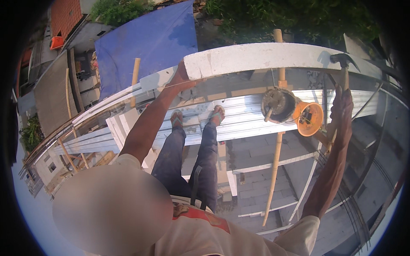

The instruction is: The person places a white concrete block onto a wall, aligns it, and taps it into position with a hammer. They then scoop mortar from a bucket with a trowel and apply it to the joints between the blocks, smoothing the surface.

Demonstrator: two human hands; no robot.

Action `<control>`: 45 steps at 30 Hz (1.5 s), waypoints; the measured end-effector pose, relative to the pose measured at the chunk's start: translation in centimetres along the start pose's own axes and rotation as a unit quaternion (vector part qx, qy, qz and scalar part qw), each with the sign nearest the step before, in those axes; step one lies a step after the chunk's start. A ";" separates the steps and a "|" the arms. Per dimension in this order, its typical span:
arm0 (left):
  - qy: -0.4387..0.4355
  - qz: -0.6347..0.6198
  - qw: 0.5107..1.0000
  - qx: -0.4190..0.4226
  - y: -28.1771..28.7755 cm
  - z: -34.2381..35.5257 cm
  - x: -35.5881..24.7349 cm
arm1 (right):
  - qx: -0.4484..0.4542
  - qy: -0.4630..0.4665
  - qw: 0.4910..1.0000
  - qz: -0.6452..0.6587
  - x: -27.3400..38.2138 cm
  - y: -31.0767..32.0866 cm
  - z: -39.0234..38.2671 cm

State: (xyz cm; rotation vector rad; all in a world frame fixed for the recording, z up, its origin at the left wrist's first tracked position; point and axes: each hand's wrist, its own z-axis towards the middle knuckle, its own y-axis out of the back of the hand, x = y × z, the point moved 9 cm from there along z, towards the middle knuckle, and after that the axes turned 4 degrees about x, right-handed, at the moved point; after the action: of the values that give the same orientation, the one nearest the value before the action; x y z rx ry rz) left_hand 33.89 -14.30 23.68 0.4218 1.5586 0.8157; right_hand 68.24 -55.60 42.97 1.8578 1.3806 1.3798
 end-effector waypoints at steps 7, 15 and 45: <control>0.002 -0.172 0.985 -0.009 -0.4 -0.1 0.6 | -0.009 0.015 1.000 -0.021 -0.2 0.2 -0.3; 0.022 -0.191 0.981 0.005 -1.6 -0.4 2.8 | -0.008 0.025 0.999 -0.029 -0.3 0.1 0.2; 0.243 0.109 0.962 0.062 -0.2 -4.6 1.2 | -0.027 0.081 0.996 -0.022 1.5 -1.2 -0.3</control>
State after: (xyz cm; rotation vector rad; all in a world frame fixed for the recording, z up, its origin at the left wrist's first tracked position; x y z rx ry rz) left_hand 29.27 -14.82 22.60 0.5161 2.0526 1.0496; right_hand 67.43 -53.85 42.78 1.7024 1.4383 1.5578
